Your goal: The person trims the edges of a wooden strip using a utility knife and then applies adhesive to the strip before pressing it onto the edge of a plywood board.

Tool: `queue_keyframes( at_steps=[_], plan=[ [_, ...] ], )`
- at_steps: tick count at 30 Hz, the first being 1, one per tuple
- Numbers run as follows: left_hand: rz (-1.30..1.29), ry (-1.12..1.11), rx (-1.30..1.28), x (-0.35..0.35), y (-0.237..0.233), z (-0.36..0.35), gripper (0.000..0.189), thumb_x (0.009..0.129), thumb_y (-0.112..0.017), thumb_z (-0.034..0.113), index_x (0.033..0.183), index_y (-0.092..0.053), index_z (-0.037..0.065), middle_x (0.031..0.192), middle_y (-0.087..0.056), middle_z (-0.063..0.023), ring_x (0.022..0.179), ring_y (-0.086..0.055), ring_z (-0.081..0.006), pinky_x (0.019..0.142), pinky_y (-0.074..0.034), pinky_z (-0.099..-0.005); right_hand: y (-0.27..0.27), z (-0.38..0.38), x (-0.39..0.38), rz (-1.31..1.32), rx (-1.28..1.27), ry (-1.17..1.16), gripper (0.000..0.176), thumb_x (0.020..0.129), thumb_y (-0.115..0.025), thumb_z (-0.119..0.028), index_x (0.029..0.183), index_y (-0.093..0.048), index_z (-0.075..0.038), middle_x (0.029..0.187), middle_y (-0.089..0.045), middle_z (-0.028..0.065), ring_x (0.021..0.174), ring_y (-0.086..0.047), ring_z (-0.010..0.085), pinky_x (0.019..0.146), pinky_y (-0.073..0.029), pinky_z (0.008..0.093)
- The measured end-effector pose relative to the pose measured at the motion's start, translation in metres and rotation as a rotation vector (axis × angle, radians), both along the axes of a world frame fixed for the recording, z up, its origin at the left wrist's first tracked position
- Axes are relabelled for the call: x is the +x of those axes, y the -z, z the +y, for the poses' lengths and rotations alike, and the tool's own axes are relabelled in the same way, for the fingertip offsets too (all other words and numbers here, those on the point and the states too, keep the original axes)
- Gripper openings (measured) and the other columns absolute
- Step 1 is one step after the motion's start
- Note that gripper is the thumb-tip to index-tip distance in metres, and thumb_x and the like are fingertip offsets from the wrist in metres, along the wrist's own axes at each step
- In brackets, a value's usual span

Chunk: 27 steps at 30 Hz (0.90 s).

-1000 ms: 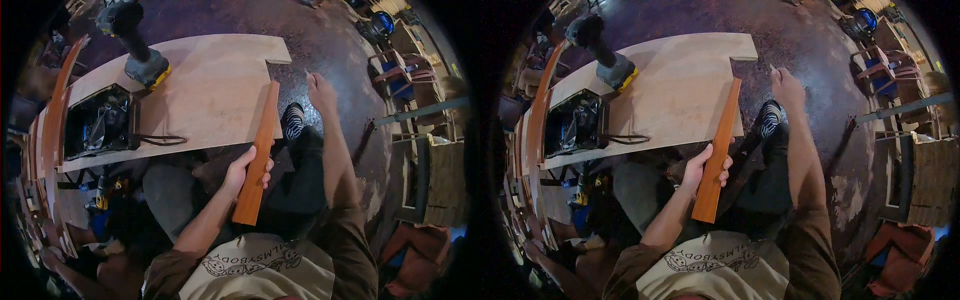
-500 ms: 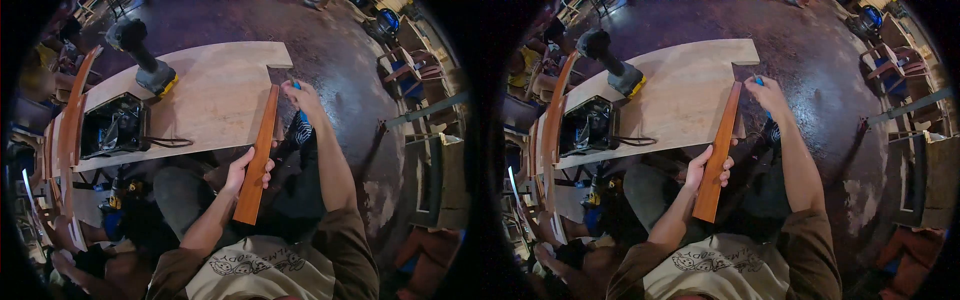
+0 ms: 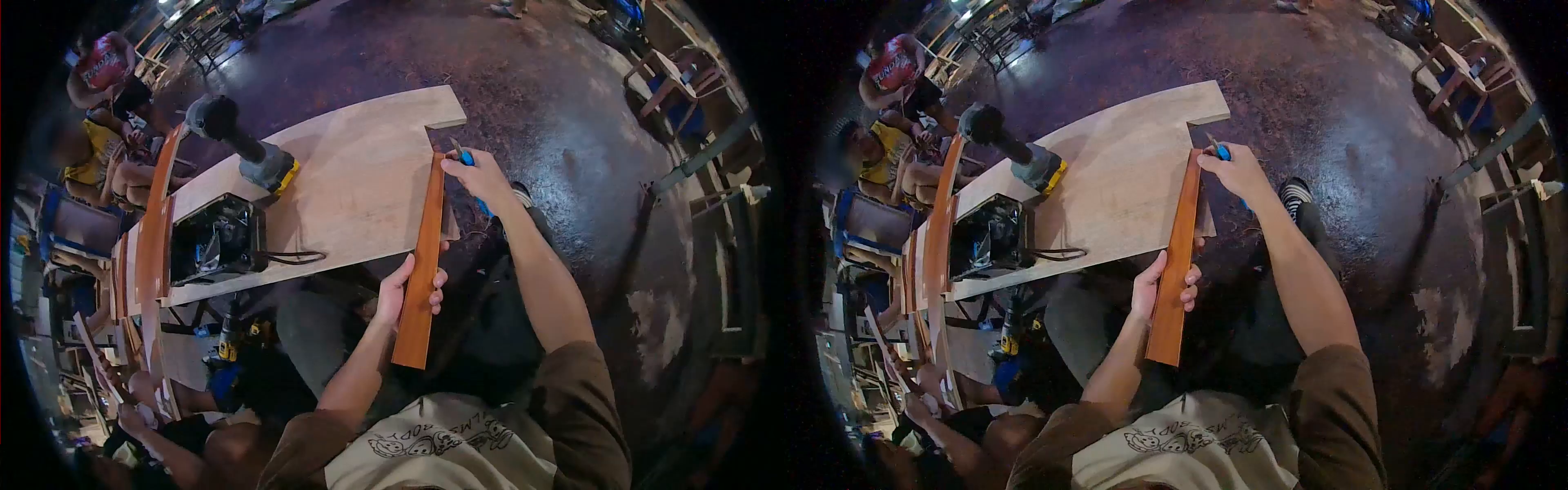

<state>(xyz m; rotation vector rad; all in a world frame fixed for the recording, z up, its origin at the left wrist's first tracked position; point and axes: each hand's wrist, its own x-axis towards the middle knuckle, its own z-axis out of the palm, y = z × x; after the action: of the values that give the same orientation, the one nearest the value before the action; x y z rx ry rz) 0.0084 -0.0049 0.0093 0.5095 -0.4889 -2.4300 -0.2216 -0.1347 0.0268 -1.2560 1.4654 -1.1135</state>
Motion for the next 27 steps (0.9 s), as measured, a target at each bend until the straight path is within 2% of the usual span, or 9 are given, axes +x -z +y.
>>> queue_keyframes(
  at_steps=[6,9,16,19,21,22,24,27],
  plan=[
    [0.017,0.006,0.003,0.000,-0.002,0.000,0.056,0.103,-0.035,0.052,0.144,-0.039,0.014,0.086,-0.052,-0.0044,0.065,-0.057,-0.0140,0.063,-0.052,-0.0305,-0.012,0.005,-0.005,-0.022,0.113,-0.063,0.034,0.084,-0.075,-0.025,0.109,-0.066,-0.004,0.067,-0.049,-0.0052,0.056,-0.043,0.0048,0.049,-0.031,0.0244],
    [0.016,0.006,0.007,0.001,-0.001,-0.001,0.056,0.103,-0.035,0.052,0.144,-0.039,0.014,0.086,-0.052,-0.0044,0.065,-0.057,-0.0142,0.062,-0.052,-0.0305,-0.009,0.006,-0.009,-0.076,0.108,-0.083,0.036,0.080,-0.077,-0.026,0.108,-0.069,-0.004,0.065,-0.051,-0.0025,0.052,-0.045,0.0074,0.046,-0.031,0.0261],
    [0.039,-0.009,0.044,0.001,-0.002,-0.001,0.060,0.103,-0.037,0.051,0.146,-0.035,0.010,0.084,-0.050,-0.0058,0.063,-0.054,-0.0151,0.059,-0.050,-0.0322,-0.005,0.006,-0.010,-0.034,0.136,-0.086,0.045,0.075,-0.081,-0.025,0.111,-0.068,-0.002,0.067,-0.052,-0.0012,0.055,-0.046,0.0081,0.049,-0.033,0.0267],
    [0.071,-0.001,0.058,0.001,-0.002,-0.001,0.059,0.103,-0.037,0.050,0.147,-0.034,0.010,0.085,-0.050,-0.0062,0.063,-0.054,-0.0161,0.059,-0.050,-0.0325,-0.013,0.010,-0.006,-0.022,0.113,-0.058,0.046,0.074,-0.081,-0.025,0.111,-0.068,-0.001,0.073,-0.056,0.0014,0.063,-0.051,0.0103,0.057,-0.039,0.0282],
    [0.099,0.004,0.090,0.001,-0.002,-0.001,0.057,0.103,-0.035,0.051,0.144,-0.039,0.012,0.084,-0.050,-0.0049,0.063,-0.054,-0.0148,0.060,-0.050,-0.0301,-0.020,0.011,-0.005,0.021,0.105,-0.053,0.045,0.074,-0.081,-0.024,0.109,-0.068,0.001,0.085,-0.064,0.0047,0.076,-0.059,0.0141,0.069,-0.045,0.0300],
    [0.097,0.007,0.091,0.000,-0.002,-0.001,0.057,0.103,-0.035,0.051,0.144,-0.039,0.012,0.084,-0.050,-0.0049,0.063,-0.054,-0.0148,0.060,-0.050,-0.0301,-0.017,0.010,-0.006,0.018,0.106,-0.050,0.045,0.074,-0.081,-0.024,0.109,-0.068,0.001,0.085,-0.064,0.0047,0.076,-0.059,0.0141,0.069,-0.045,0.0300],
    [0.081,0.002,0.051,0.000,-0.001,-0.001,0.057,0.103,-0.035,0.051,0.144,-0.039,0.012,0.084,-0.049,-0.0048,0.062,-0.054,-0.0147,0.059,-0.050,-0.0302,-0.009,0.005,-0.007,0.076,0.067,-0.038,0.044,0.073,-0.081,-0.024,0.108,-0.070,0.001,0.096,-0.069,0.0066,0.088,-0.063,0.0163,0.079,-0.048,0.0305],
    [0.102,0.009,0.027,0.001,-0.002,-0.003,0.058,0.104,-0.034,0.049,0.146,-0.034,0.008,0.084,-0.049,-0.0060,0.062,-0.053,-0.0160,0.059,-0.050,-0.0321,-0.012,0.007,-0.007,0.046,0.073,-0.074,0.041,0.075,-0.080,-0.024,0.108,-0.070,-0.001,0.099,-0.071,0.0075,0.092,-0.064,0.0169,0.083,-0.048,0.0295]
  ],
)
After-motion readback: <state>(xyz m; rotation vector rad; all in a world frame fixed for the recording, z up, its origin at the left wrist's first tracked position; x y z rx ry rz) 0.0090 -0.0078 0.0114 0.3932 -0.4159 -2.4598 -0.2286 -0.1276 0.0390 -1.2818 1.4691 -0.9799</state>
